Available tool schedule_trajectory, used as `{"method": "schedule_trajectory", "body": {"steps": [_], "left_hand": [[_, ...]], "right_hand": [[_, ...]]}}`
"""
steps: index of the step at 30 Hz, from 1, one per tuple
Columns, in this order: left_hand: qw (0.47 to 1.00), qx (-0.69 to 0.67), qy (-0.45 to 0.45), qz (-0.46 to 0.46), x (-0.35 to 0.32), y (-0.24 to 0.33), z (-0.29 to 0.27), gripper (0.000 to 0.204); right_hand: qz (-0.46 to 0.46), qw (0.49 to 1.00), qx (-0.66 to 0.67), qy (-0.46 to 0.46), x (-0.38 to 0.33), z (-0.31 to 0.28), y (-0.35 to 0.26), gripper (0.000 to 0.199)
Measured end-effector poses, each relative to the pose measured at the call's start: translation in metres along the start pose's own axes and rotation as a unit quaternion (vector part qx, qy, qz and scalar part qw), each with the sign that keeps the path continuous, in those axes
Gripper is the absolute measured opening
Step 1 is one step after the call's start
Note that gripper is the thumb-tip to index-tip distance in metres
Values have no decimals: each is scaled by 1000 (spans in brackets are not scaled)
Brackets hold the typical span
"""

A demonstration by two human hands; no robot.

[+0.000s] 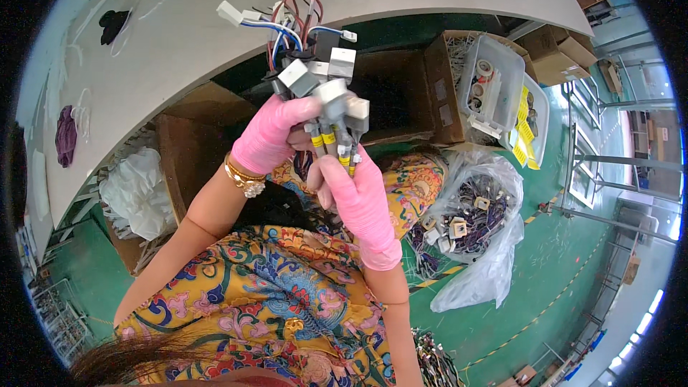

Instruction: Assembling, inspecting, and bundling wire harnesses at an electronics manufacturing workstation.

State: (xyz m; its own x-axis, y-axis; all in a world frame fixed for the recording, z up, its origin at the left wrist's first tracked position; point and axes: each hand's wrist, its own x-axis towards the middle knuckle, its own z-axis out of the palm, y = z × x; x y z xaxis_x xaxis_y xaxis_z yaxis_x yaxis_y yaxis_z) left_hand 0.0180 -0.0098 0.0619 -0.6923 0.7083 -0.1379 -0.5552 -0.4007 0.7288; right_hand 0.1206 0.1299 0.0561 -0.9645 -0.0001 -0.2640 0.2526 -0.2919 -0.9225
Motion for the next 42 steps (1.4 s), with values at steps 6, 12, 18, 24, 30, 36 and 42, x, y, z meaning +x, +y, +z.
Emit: {"method": "schedule_trajectory", "body": {"steps": [6, 12, 18, 24, 30, 36, 42], "left_hand": [[997, 39, 69, -17, 1, -2, -7, 44], [995, 33, 95, 6, 0, -2, 4, 42], [997, 43, 57, 29, -1, 0, 10, 38], [989, 124, 71, 46, 1, -6, 7, 46], [982, 163, 89, 15, -2, -1, 20, 43], [978, 199, 4, 57, 6, -7, 14, 53], [987, 141, 66, 46, 3, -9, 12, 51]], "right_hand": [[-69, 996, 56, 31, 3, -1, 8, 51], [-90, 995, 27, 37, 3, 3, 10, 48], [-142, 981, -70, 113, 4, 4, 24, 40], [-74, 987, -81, 121, 0, 3, 21, 35], [-194, 934, -228, 196, 1, 7, 20, 30], [-127, 927, -326, 136, 6, -4, 29, 27], [-67, 959, -269, 55, 0, -18, 35, 27]]}}
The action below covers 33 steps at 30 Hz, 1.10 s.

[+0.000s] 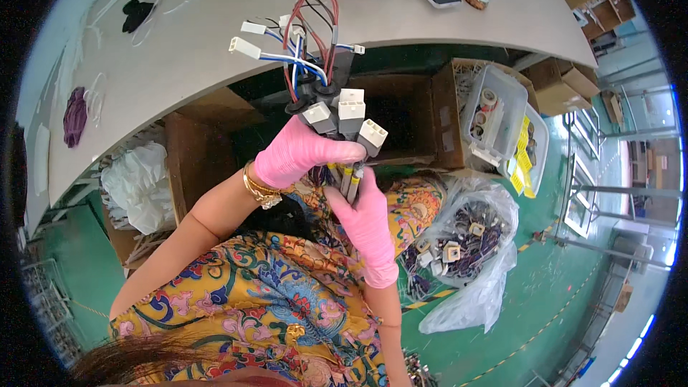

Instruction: Assembling, inspecting, and bundling wire harnesses at an electronics manufacturing workstation.

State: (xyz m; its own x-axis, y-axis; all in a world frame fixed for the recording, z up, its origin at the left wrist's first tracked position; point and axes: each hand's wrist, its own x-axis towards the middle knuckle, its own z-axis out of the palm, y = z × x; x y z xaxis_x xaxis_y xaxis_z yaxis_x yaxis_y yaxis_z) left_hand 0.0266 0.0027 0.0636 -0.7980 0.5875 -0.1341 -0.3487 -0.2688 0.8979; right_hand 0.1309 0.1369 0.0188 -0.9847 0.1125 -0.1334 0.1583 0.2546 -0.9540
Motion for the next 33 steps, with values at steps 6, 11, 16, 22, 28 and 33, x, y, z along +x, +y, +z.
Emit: {"method": "schedule_trajectory", "body": {"steps": [6, 11, 16, 22, 28, 33], "left_hand": [[997, -4, -51, -52, 0, 0, -8, 44], [997, 58, -18, 52, 5, -15, 5, 53], [990, 134, 0, -39, 2, 0, 19, 40], [980, -6, 66, 189, 13, 22, 11, 17], [957, -84, -146, 238, 8, 137, 46, 30], [920, -131, -254, 266, 35, 208, 60, 35]], "right_hand": [[-13, 982, 165, 92, -2, -7, -11, 9], [-61, 995, 8, 82, 12, -2, -13, 26], [-156, 970, -148, 115, 24, 5, -11, 25], [-122, 991, -11, -53, 33, -26, -64, 43], [-240, 944, 183, -135, 107, -33, -55, 43], [-24, 746, 534, -397, 96, 10, -67, 73]]}}
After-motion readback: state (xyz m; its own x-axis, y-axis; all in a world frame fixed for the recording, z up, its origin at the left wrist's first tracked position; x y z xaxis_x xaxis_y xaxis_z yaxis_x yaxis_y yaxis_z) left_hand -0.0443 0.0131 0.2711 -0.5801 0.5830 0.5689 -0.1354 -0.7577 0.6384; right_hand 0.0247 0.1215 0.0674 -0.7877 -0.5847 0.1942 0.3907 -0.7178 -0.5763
